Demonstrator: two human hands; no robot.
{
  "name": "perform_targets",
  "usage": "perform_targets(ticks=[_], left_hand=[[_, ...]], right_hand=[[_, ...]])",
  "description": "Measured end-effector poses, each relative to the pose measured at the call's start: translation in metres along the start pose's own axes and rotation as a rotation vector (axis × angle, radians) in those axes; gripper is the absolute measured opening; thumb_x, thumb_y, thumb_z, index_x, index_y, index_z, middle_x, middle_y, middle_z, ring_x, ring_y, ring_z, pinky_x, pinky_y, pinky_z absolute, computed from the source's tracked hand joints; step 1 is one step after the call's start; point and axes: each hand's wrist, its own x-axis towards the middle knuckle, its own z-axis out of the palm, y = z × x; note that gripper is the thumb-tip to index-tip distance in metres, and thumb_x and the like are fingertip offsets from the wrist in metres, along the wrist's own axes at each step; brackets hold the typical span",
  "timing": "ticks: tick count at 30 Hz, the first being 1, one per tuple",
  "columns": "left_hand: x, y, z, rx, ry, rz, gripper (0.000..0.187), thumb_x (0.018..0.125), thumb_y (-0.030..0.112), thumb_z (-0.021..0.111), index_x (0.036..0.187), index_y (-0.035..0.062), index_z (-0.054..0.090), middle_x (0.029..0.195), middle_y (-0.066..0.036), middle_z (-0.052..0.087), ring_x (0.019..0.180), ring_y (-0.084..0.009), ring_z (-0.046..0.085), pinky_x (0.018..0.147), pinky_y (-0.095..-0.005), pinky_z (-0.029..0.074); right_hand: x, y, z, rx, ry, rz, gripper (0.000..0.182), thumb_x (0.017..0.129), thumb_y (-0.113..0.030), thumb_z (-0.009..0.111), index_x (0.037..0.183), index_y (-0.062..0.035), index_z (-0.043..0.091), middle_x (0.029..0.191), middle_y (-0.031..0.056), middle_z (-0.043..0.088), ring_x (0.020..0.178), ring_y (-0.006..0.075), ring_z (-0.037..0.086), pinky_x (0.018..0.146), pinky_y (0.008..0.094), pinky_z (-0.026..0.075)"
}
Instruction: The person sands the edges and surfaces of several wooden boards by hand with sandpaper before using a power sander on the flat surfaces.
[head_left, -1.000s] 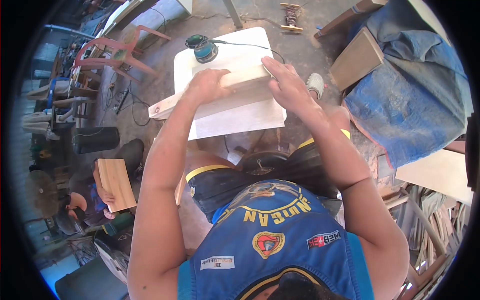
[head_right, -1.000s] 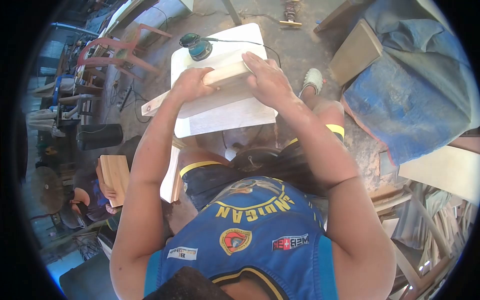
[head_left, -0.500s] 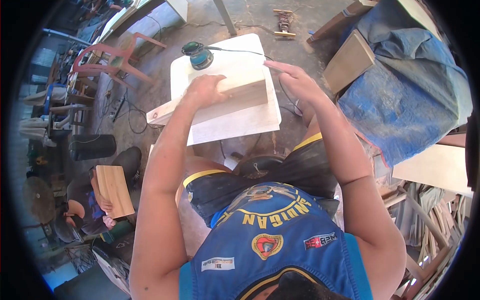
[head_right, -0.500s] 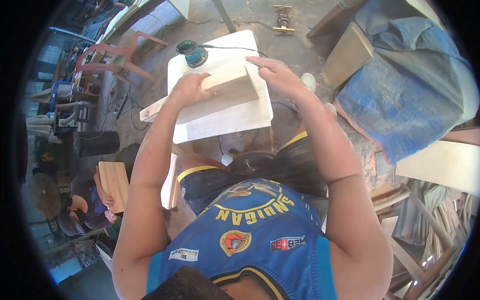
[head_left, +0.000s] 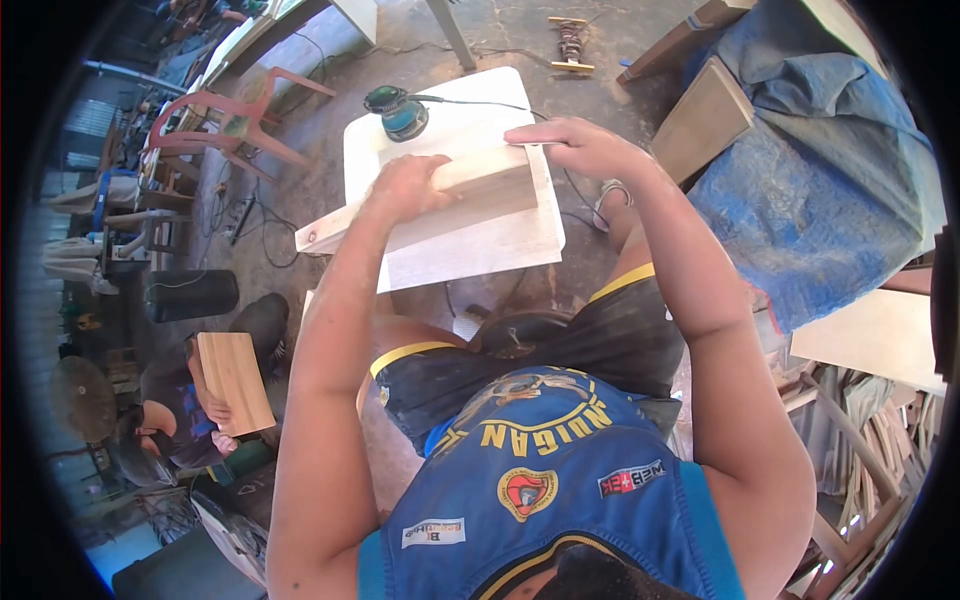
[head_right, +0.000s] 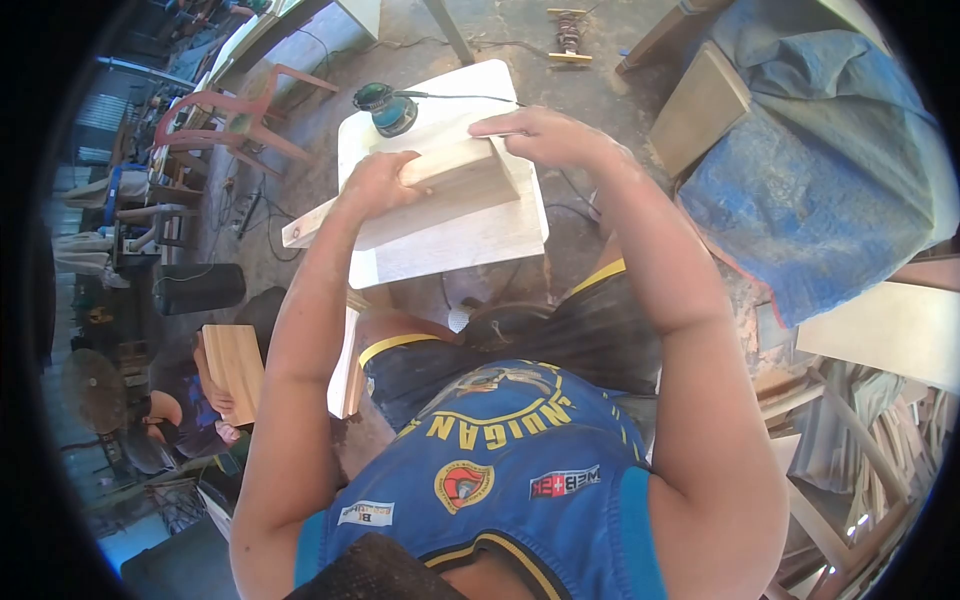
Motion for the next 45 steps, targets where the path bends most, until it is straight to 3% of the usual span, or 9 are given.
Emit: perform_targets(ticks=[3,8,11,15,22,28,34,37,45], left_hand=[[0.001,-0.002,0.003,-0.005,0.031,0.025,0.067,0.073,0.044,0.080,0.130,0.0122,0.067,0.114,-0.020,0.071,0.108,-0.0365,0.067,0.098,-0.0443,0.051],[0.003,-0.002,0.001,-0.006,0.016,0.021,0.067,0.073,0.044,0.080,0.130,0.0129,0.067,0.111,-0.021,0.072,0.107,-0.0367,0.067,0.097,-0.0448,0.051],[0.002,0.000,0.005,0.056,0.066,0.012,0.068,0.069,0.042,0.081,0.127,0.0094,0.068,0.107,-0.021,0.073,0.102,-0.0371,0.069,0.093,-0.0446,0.053],[-0.009,0.007,0.007,0.010,0.041,-0.003,0.065,0.070,0.044,0.081,0.126,0.0119,0.068,0.103,-0.020,0.073,0.099,-0.0367,0.070,0.091,-0.0445,0.053],[-0.030,0.023,0.014,0.088,0.065,0.015,0.056,0.076,0.043,0.078,0.124,0.0158,0.069,0.096,-0.019,0.074,0.094,-0.0371,0.070,0.087,-0.0464,0.054],[-0.050,0.033,0.021,0.082,0.069,0.027,0.053,0.078,0.039,0.079,0.124,0.0156,0.069,0.098,-0.020,0.073,0.094,-0.0373,0.070,0.087,-0.0462,0.054],[-0.072,0.029,0.058,0.050,0.192,0.128,0.048,0.079,0.033,0.077,0.124,0.0197,0.069,0.109,-0.011,0.073,0.093,-0.0336,0.071,0.082,-0.0460,0.055],[-0.081,0.034,0.067,0.042,0.178,0.093,0.050,0.076,0.027,0.078,0.124,0.0191,0.068,0.114,-0.009,0.072,0.095,-0.0327,0.070,0.081,-0.0446,0.056],[-0.093,0.038,0.083,-0.003,0.261,0.128,0.053,0.072,0.019,0.077,0.124,0.0176,0.068,0.120,-0.009,0.071,0.098,-0.0323,0.070,0.081,-0.0433,0.056]], right_hand=[[-0.014,0.000,0.011,0.086,0.091,-0.096,0.055,0.085,-0.007,0.047,0.138,-0.0138,0.063,0.143,0.0154,0.058,0.130,0.0300,0.054,0.114,0.0394,0.038],[-0.023,-0.008,0.065,-0.203,0.534,-0.197,0.063,0.084,0.000,0.052,0.147,-0.0079,0.051,0.148,0.0154,0.053,0.134,0.0326,0.049,0.116,0.0407,0.035],[-0.044,-0.033,0.090,-0.185,0.568,0.008,0.067,0.083,0.002,0.055,0.149,-0.0070,0.046,0.153,0.0149,0.047,0.135,0.0354,0.047,0.115,0.0419,0.037],[-0.023,-0.033,0.097,-0.262,0.723,-0.060,0.061,0.083,-0.005,0.060,0.143,-0.0023,0.050,0.150,0.0150,0.049,0.119,0.0384,0.053,0.106,0.0451,0.044],[-0.054,-0.056,0.113,-0.260,0.712,0.006,0.056,0.089,-0.006,0.058,0.144,-0.0019,0.049,0.149,0.0171,0.049,0.120,0.0390,0.053,0.105,0.0453,0.044],[-0.096,-0.043,0.100,-0.042,0.544,0.040,0.055,0.093,-0.003,0.052,0.148,-0.0008,0.046,0.150,0.0200,0.049,0.137,0.0366,0.046,0.115,0.0415,0.035],[-0.116,-0.023,0.071,0.466,0.456,0.005,0.056,0.085,0.001,0.047,0.141,-0.0033,0.056,0.145,0.0173,0.056,0.133,0.0333,0.052,0.115,0.0413,0.037],[-0.105,-0.030,0.065,0.302,0.200,-0.124,0.063,0.080,0.003,0.047,0.141,-0.0084,0.058,0.145,0.0140,0.057,0.131,0.0333,0.053,0.115,0.0405,0.037],[-0.106,-0.001,0.099,0.161,0.263,-0.199,0.074,0.072,0.006,0.049,0.143,-0.0114,0.056,0.147,0.0124,0.055,0.127,0.0350,0.053,0.113,0.0422,0.038]])
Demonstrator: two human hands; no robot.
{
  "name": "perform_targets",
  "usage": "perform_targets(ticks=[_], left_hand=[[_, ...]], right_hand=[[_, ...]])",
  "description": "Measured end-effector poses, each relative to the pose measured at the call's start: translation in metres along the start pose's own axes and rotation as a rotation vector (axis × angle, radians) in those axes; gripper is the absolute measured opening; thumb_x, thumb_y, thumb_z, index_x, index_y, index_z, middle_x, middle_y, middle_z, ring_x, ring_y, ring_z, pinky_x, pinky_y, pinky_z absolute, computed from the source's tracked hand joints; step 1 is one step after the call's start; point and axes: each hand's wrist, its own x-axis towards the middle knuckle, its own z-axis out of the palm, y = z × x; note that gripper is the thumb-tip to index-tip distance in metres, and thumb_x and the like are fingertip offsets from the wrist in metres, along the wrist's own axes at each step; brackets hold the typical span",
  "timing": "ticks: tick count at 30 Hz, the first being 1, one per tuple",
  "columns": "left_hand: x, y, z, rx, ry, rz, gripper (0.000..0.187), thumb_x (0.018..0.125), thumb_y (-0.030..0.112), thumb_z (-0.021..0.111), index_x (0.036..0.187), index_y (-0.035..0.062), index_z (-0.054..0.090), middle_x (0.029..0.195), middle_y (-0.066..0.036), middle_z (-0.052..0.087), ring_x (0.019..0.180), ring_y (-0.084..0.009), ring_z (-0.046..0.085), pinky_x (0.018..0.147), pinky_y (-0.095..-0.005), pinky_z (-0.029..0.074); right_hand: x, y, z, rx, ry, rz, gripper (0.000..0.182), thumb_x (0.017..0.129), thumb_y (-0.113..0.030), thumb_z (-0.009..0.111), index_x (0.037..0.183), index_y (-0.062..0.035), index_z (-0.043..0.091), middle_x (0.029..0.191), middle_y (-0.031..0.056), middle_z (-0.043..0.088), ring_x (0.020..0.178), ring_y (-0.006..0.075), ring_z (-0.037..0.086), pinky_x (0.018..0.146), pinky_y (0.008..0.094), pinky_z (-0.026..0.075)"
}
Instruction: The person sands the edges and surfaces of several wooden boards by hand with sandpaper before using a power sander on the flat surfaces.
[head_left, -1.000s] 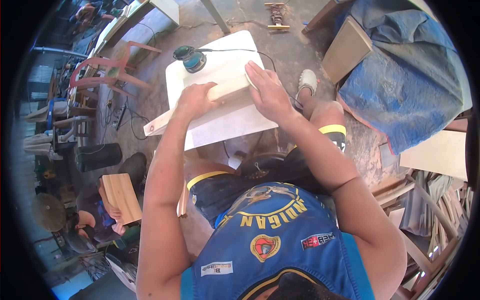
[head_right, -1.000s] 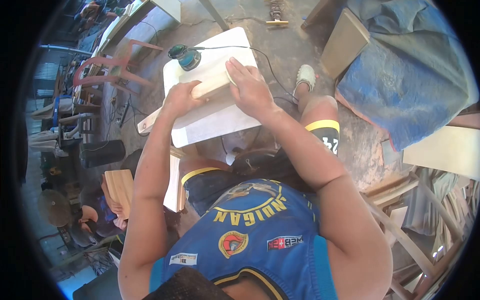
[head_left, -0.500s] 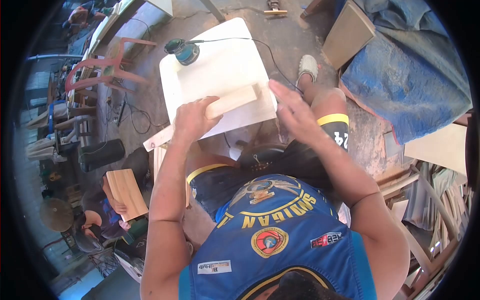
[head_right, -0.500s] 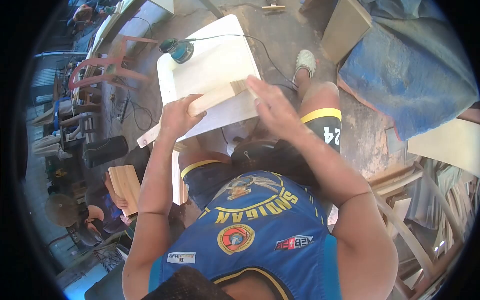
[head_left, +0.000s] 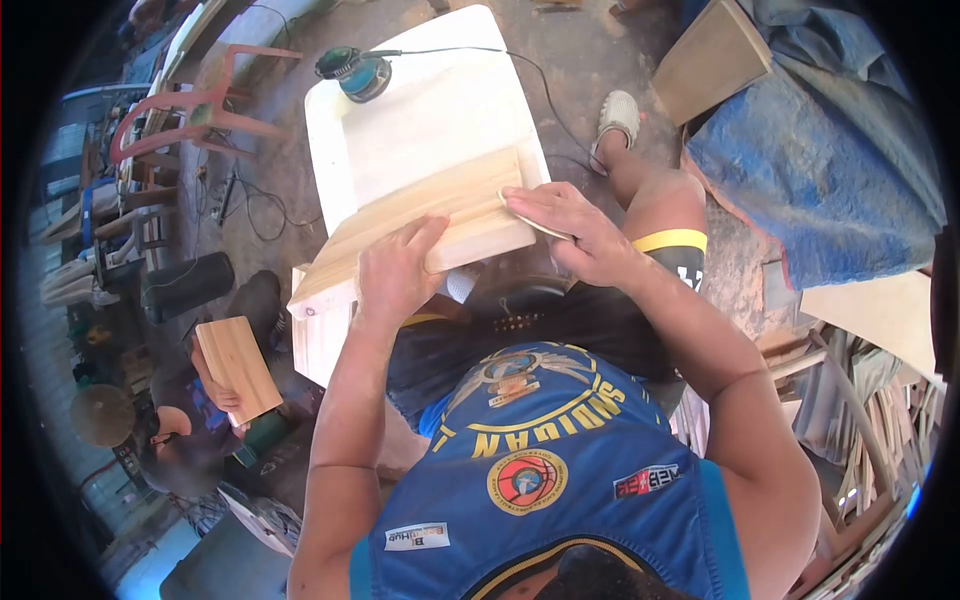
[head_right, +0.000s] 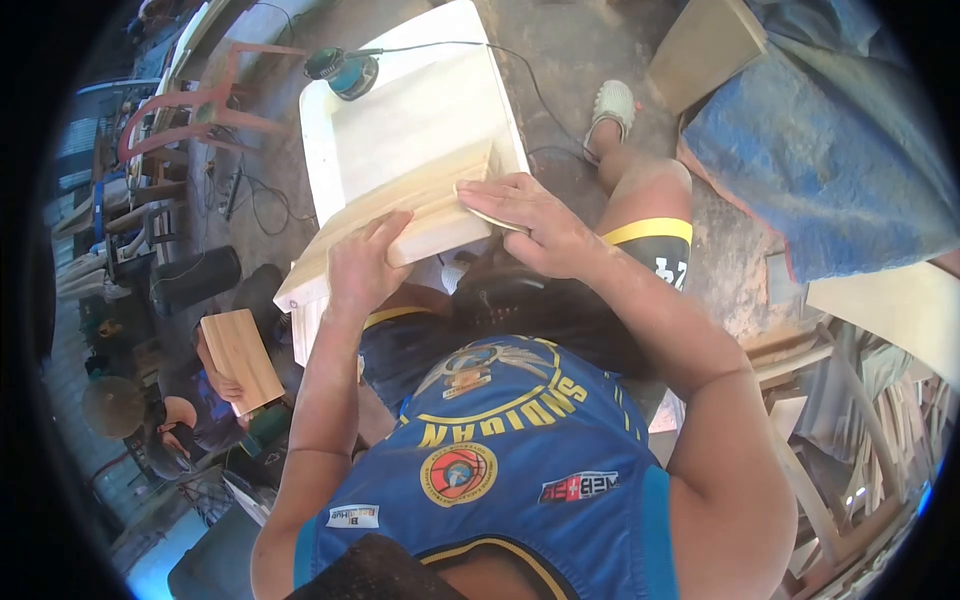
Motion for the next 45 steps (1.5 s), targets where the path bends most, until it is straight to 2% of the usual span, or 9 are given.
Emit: perform_targets(ticks=[11,13,20,25,28,34,40,43,45], left_hand=[[0.004,-0.002,-0.006,0.012,-0.039,-0.035,0.056,0.069,0.015,0.077,0.124,0.0181,0.068,0.121,-0.007,0.071,0.101,-0.0303,0.070,0.083,-0.0413,0.057],[0.006,0.000,-0.009,0.017,-0.044,-0.037,0.056,0.069,0.015,0.077,0.124,0.0181,0.068,0.120,-0.007,0.071,0.100,-0.0305,0.070,0.082,-0.0414,0.057],[0.016,-0.008,-0.014,0.017,-0.059,-0.009,0.054,0.071,0.019,0.077,0.124,0.0195,0.067,0.116,-0.008,0.072,0.095,-0.0319,0.071,0.080,-0.0434,0.057],[0.020,-0.007,-0.021,0.050,-0.109,-0.032,0.054,0.073,0.022,0.077,0.126,0.0212,0.066,0.117,-0.007,0.072,0.092,-0.0318,0.071,0.079,-0.0444,0.057],[0.018,-0.010,-0.021,0.048,-0.117,-0.026,0.054,0.072,0.021,0.077,0.125,0.0209,0.066,0.117,-0.007,0.071,0.093,-0.0316,0.071,0.079,-0.0444,0.057],[0.018,-0.002,-0.021,0.044,-0.102,-0.016,0.054,0.073,0.022,0.077,0.126,0.0209,0.066,0.116,-0.007,0.072,0.094,-0.0320,0.070,0.080,-0.0440,0.056],[0.013,0.001,-0.016,0.043,-0.075,-0.012,0.052,0.073,0.022,0.076,0.125,0.0202,0.067,0.117,-0.007,0.071,0.094,-0.0327,0.070,0.079,-0.0441,0.056],[0.015,0.002,-0.020,0.032,-0.074,-0.017,0.053,0.073,0.022,0.076,0.125,0.0205,0.067,0.117,-0.007,0.071,0.095,-0.0330,0.070,0.079,-0.0446,0.056],[0.021,0.004,-0.024,0.033,-0.096,-0.041,0.051,0.070,0.015,0.075,0.121,0.0164,0.070,0.111,-0.012,0.072,0.096,-0.0344,0.070,0.083,-0.0429,0.056]], right_hand=[[-0.007,0.002,0.011,-0.028,0.103,0.007,0.075,0.074,0.011,0.047,0.147,-0.0063,0.049,0.146,0.0184,0.054,0.128,0.0384,0.051,0.112,0.0430,0.039],[0.003,0.015,0.016,-0.003,0.112,0.227,0.070,0.077,0.011,0.047,0.146,-0.0034,0.049,0.144,0.0209,0.054,0.131,0.0399,0.050,0.113,0.0425,0.038],[0.011,-0.026,0.010,-0.094,0.168,0.095,0.057,0.083,0.006,0.049,0.140,0.0015,0.051,0.140,0.0244,0.055,0.131,0.0402,0.052,0.110,0.0446,0.043],[0.031,-0.003,0.014,-0.178,0.084,0.343,0.052,0.087,0.002,0.048,0.140,0.0011,0.050,0.135,0.0273,0.058,0.123,0.0413,0.058,0.106,0.0445,0.047],[0.025,-0.054,0.005,-0.207,0.120,0.165,0.052,0.089,0.000,0.048,0.141,-0.0003,0.050,0.134,0.0273,0.058,0.121,0.0413,0.059,0.103,0.0460,0.048],[0.040,0.005,0.015,-0.008,0.031,0.399,0.051,0.092,-0.001,0.048,0.143,-0.0033,0.049,0.136,0.0258,0.058,0.121,0.0410,0.058,0.100,0.0467,0.049],[0.014,-0.024,0.012,-0.137,0.105,0.156,0.057,0.088,0.006,0.051,0.145,-0.0013,0.046,0.140,0.0289,0.053,0.128,0.0409,0.055,0.108,0.0420,0.047],[0.022,0.020,0.024,-0.153,0.132,0.178,0.060,0.087,0.008,0.049,0.146,-0.0006,0.045,0.141,0.0296,0.052,0.131,0.0406,0.052,0.110,0.0420,0.045],[0.012,-0.008,0.017,-0.152,0.122,0.157,0.059,0.087,0.008,0.049,0.146,-0.0009,0.045,0.141,0.0288,0.052,0.132,0.0402,0.052,0.111,0.0421,0.045]])
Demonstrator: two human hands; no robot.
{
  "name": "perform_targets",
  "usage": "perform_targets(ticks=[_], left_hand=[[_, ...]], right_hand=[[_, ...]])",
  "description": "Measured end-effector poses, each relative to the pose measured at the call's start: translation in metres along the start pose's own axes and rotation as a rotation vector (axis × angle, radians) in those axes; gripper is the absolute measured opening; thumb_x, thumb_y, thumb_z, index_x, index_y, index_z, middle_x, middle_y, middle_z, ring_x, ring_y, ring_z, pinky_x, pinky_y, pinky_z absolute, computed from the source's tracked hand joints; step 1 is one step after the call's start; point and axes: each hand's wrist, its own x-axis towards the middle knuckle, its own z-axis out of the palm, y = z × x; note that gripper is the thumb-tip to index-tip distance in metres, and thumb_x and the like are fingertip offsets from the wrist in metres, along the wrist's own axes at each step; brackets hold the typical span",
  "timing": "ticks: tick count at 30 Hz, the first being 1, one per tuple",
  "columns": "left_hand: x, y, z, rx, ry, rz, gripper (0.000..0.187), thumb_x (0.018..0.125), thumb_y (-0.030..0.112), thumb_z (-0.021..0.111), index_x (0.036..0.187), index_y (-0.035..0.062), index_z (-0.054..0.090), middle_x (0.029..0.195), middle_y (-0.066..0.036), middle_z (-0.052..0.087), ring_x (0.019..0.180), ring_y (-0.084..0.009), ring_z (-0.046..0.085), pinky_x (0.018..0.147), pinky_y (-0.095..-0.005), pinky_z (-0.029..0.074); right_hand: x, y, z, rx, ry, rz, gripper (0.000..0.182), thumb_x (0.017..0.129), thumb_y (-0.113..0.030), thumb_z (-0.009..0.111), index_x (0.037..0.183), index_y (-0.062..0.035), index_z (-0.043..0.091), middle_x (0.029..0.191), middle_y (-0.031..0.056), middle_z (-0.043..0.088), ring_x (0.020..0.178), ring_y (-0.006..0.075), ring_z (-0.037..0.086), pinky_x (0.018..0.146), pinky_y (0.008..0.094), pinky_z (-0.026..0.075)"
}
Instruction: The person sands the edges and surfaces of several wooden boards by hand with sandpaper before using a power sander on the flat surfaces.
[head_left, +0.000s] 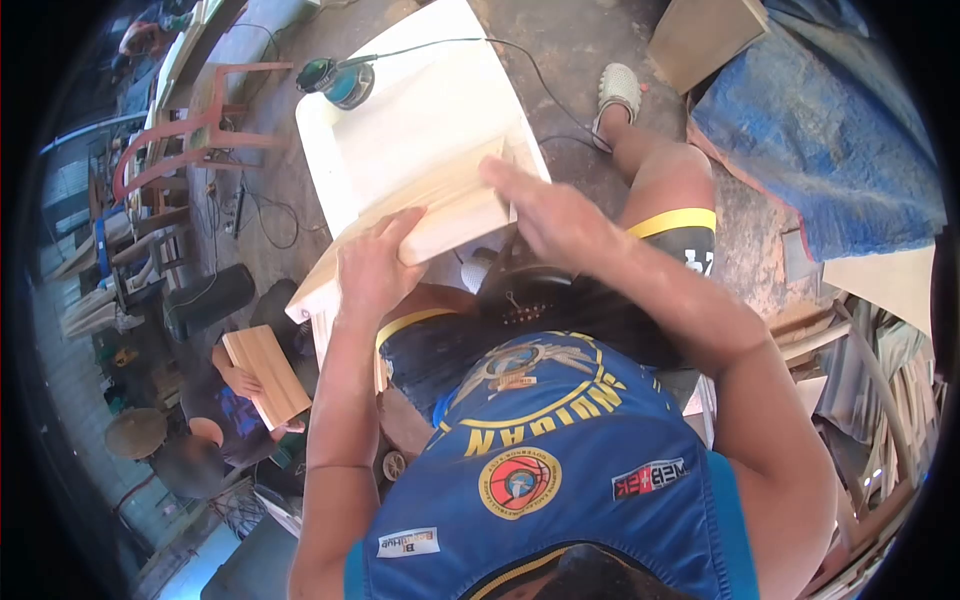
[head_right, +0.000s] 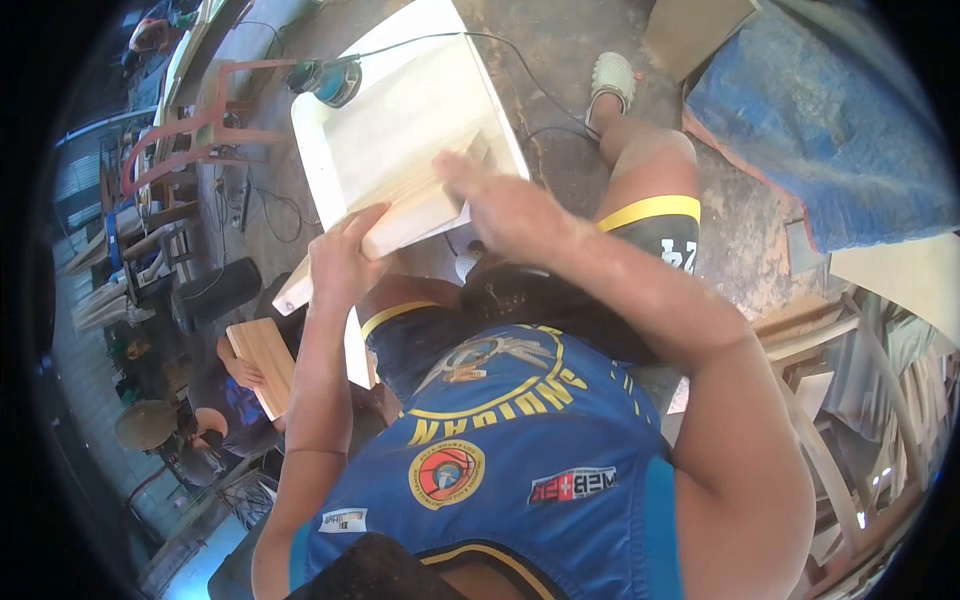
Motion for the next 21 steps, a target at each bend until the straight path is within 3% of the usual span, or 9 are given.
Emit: perform_targets(ticks=[2,5,9,11,13,15,21], left_hand=[[0.001,-0.001,0.002,0.004,0.023,0.026,0.051,0.070,0.014,0.075,0.121,0.0159,0.070,0.112,-0.012,0.072,0.096,-0.0347,0.070,0.083,-0.0427,0.056],[0.003,-0.003,0.002,-0.007,0.017,0.036,0.053,0.071,0.016,0.076,0.123,0.0173,0.069,0.114,-0.010,0.072,0.097,-0.0341,0.070,0.082,-0.0433,0.056],[0.005,-0.010,0.002,-0.024,0.019,0.040,0.053,0.071,0.018,0.077,0.124,0.0184,0.068,0.113,-0.010,0.072,0.097,-0.0338,0.070,0.083,-0.0439,0.056],[0.006,-0.007,-0.001,-0.016,0.011,0.043,0.052,0.071,0.017,0.077,0.123,0.0181,0.068,0.113,-0.011,0.072,0.097,-0.0340,0.070,0.083,-0.0438,0.056],[0.005,-0.004,-0.001,-0.014,0.012,0.043,0.052,0.071,0.017,0.077,0.122,0.0177,0.069,0.112,-0.011,0.072,0.097,-0.0342,0.070,0.083,-0.0436,0.056],[0.007,-0.008,-0.002,-0.021,0.021,0.034,0.051,0.071,0.017,0.076,0.121,0.0165,0.069,0.111,-0.011,0.073,0.096,-0.0341,0.070,0.083,-0.0431,0.056],[0.008,-0.013,-0.001,-0.020,0.032,0.087,0.052,0.071,0.017,0.077,0.122,0.0145,0.069,0.112,-0.012,0.073,0.097,-0.0334,0.070,0.083,-0.0426,0.056]], right_hand=[[-0.006,-0.027,-0.012,-0.028,0.005,-0.052,0.058,0.088,0.008,0.051,0.145,-0.0026,0.046,0.144,0.0253,0.052,0.133,0.0385,0.051,0.111,0.0408,0.044],[0.003,0.009,0.003,0.095,-0.022,0.023,0.060,0.087,0.009,0.052,0.146,-0.0048,0.046,0.142,0.0240,0.054,0.131,0.0385,0.053,0.110,0.0398,0.046],[0.011,-0.001,-0.007,0.015,-0.054,0.077,0.059,0.088,0.010,0.051,0.145,-0.0062,0.047,0.139,0.0236,0.055,0.128,0.0388,0.055,0.106,0.0396,0.047],[0.001,-0.020,-0.007,0.039,0.090,-0.128,0.055,0.092,0.007,0.049,0.145,-0.0058,0.047,0.136,0.0251,0.057,0.123,0.0403,0.058,0.103,0.0417,0.049],[0.006,0.002,0.003,0.100,0.090,-0.113,0.053,0.092,0.005,0.049,0.144,-0.0030,0.047,0.136,0.0272,0.056,0.123,0.0419,0.058,0.101,0.0437,0.050],[0.014,0.017,0.009,0.034,0.052,0.028,0.054,0.090,0.005,0.049,0.143,-0.0023,0.047,0.137,0.0286,0.056,0.122,0.0426,0.058,0.101,0.0450,0.050],[0.008,-0.024,-0.006,-0.040,0.064,-0.011,0.054,0.090,0.002,0.048,0.144,-0.0026,0.047,0.132,0.0290,0.059,0.115,0.0435,0.062,0.098,0.0448,0.052]])
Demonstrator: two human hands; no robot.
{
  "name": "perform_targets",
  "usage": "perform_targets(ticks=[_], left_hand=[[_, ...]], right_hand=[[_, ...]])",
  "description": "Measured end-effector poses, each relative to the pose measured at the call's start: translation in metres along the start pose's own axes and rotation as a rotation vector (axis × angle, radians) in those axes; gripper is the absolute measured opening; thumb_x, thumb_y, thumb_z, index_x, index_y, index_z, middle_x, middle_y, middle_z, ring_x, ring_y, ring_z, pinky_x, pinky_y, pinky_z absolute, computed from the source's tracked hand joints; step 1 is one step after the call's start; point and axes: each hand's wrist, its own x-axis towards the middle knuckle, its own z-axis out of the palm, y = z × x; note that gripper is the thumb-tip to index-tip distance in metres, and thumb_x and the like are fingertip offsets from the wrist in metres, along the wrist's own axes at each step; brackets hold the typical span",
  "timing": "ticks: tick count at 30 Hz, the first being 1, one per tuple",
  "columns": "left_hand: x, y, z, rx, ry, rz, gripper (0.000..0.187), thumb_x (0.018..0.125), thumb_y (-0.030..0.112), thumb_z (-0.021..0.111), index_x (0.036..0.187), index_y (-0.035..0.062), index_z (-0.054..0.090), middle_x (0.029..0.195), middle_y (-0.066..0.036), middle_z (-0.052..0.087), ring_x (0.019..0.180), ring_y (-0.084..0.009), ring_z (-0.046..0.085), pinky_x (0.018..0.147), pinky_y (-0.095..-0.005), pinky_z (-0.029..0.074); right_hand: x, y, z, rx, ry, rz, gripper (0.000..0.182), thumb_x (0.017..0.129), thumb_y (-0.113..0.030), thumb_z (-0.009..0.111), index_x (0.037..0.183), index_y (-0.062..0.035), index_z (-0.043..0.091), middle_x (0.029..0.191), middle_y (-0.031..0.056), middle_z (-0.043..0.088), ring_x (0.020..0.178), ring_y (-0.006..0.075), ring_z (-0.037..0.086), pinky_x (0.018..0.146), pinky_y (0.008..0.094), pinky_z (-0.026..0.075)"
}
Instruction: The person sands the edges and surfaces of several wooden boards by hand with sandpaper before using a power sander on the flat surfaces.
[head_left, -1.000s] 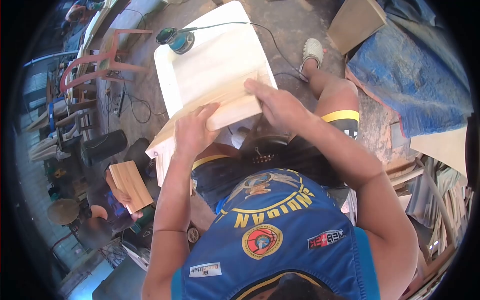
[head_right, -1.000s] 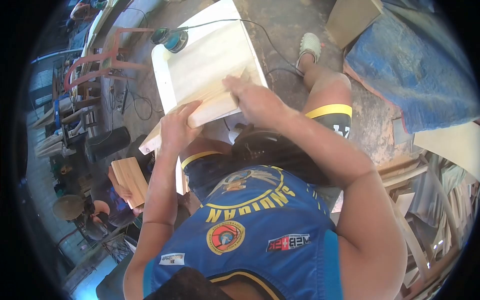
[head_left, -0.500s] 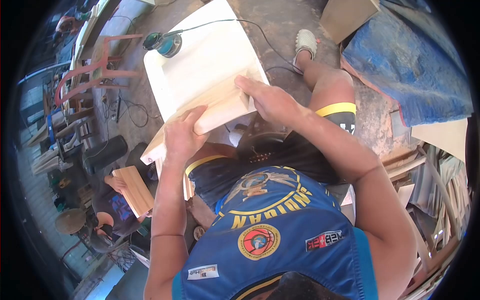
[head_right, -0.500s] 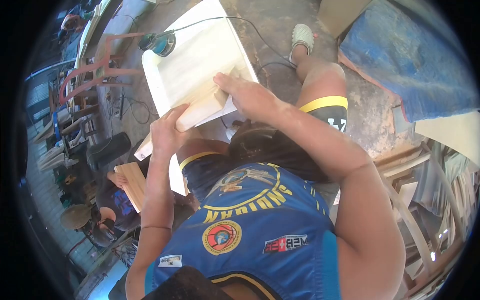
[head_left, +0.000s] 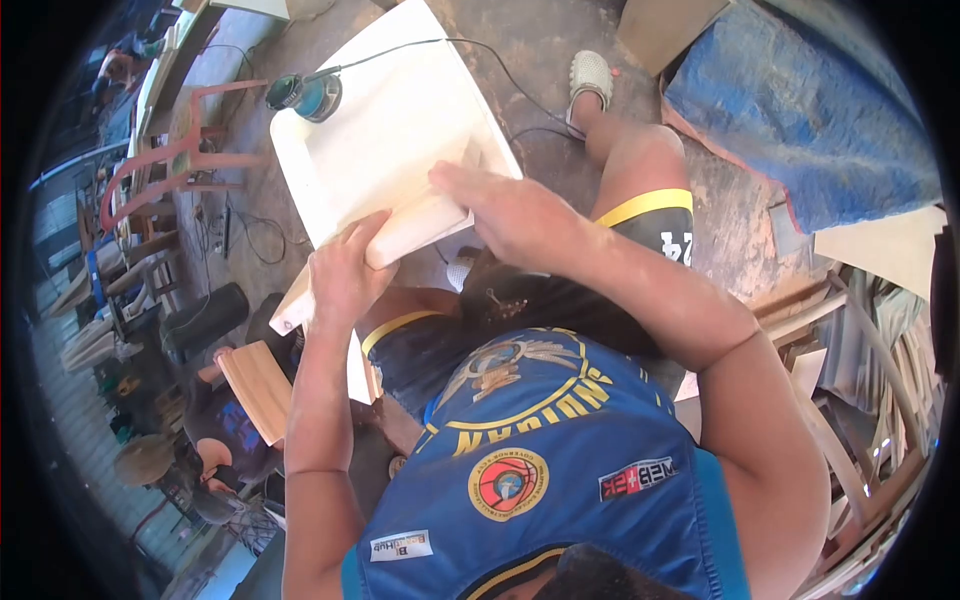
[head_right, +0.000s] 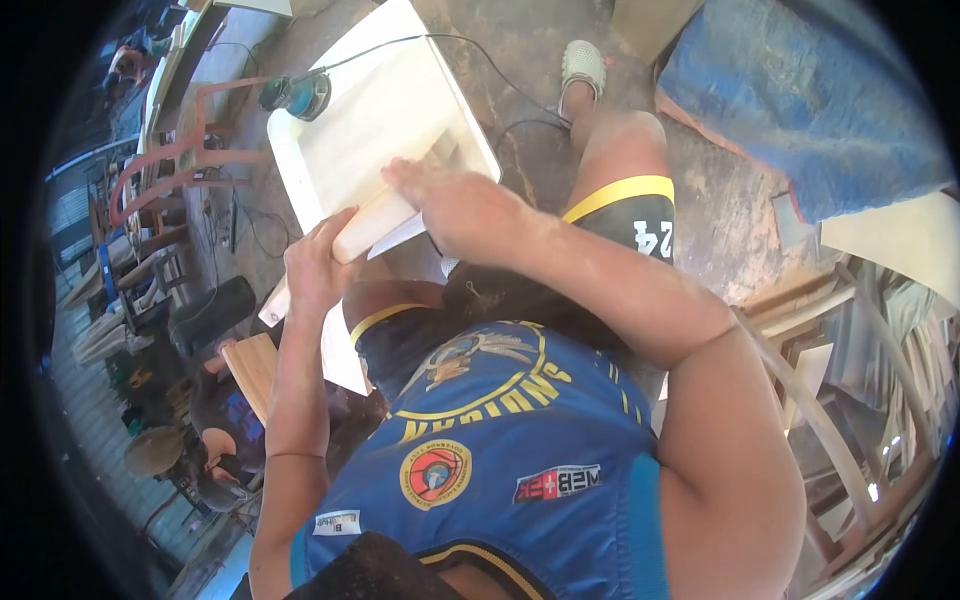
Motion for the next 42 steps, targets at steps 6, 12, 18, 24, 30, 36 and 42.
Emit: perform_targets(ticks=[6,12,18,24,30,36,42], left_hand=[[-0.002,-0.002,0.001,0.002,-0.005,-0.031,0.053,0.071,0.019,0.079,0.122,0.0170,0.069,0.112,-0.011,0.072,0.096,-0.0340,0.070,0.083,-0.0430,0.056],[-0.004,-0.001,0.003,0.027,-0.028,-0.045,0.057,0.069,0.018,0.079,0.125,0.0180,0.067,0.113,-0.011,0.072,0.095,-0.0340,0.070,0.083,-0.0437,0.056],[-0.008,0.004,0.006,0.024,-0.010,-0.031,0.057,0.069,0.016,0.077,0.125,0.0178,0.067,0.114,-0.010,0.072,0.094,-0.0341,0.070,0.081,-0.0439,0.056],[-0.008,0.002,0.006,0.029,-0.024,-0.047,0.057,0.069,0.018,0.079,0.125,0.0182,0.067,0.115,-0.009,0.072,0.095,-0.0337,0.070,0.081,-0.0442,0.056],[-0.006,0.000,0.007,0.028,-0.023,-0.048,0.057,0.070,0.021,0.080,0.125,0.0193,0.067,0.112,-0.010,0.072,0.096,-0.0336,0.070,0.083,-0.0440,0.056],[-0.004,-0.005,0.007,0.002,0.006,-0.015,0.055,0.070,0.022,0.080,0.124,0.0187,0.068,0.110,-0.011,0.073,0.096,-0.0334,0.070,0.084,-0.0439,0.056],[0.007,0.001,-0.006,0.031,-0.044,-0.058,0.050,0.074,0.025,0.079,0.123,0.0176,0.069,0.110,-0.010,0.073,0.095,-0.0330,0.071,0.083,-0.0428,0.056]], right_hand=[[0.011,-0.013,-0.010,-0.079,-0.161,0.168,0.045,0.093,-0.003,0.048,0.138,-0.0001,0.051,0.124,0.0281,0.063,0.104,0.0437,0.066,0.090,0.0482,0.053],[0.025,0.013,0.005,-0.088,-0.206,0.238,0.046,0.093,-0.003,0.049,0.139,0.0025,0.050,0.129,0.0300,0.060,0.109,0.0435,0.064,0.093,0.0475,0.052],[0.005,-0.008,-0.006,-0.132,-0.119,0.035,0.048,0.093,-0.004,0.045,0.140,0.0054,0.049,0.132,0.0323,0.057,0.121,0.0422,0.059,0.103,0.0465,0.047],[0.008,-0.007,-0.008,-0.016,-0.234,0.254,0.046,0.094,-0.001,0.045,0.140,0.0016,0.051,0.133,0.0311,0.058,0.119,0.0448,0.059,0.101,0.0460,0.049],[0.004,0.028,0.013,-0.027,-0.018,0.102,0.047,0.094,0.001,0.044,0.142,-0.0001,0.048,0.134,0.0307,0.057,0.121,0.0447,0.058,0.102,0.0466,0.049],[-0.004,0.003,0.002,-0.035,0.026,-0.019,0.052,0.094,0.001,0.045,0.145,-0.0026,0.045,0.133,0.0308,0.058,0.121,0.0435,0.059,0.102,0.0466,0.049],[0.004,-0.001,0.001,0.062,-0.003,0.106,0.057,0.091,0.003,0.047,0.148,-0.0043,0.043,0.130,0.0292,0.060,0.111,0.0451,0.063,0.093,0.0480,0.052]])
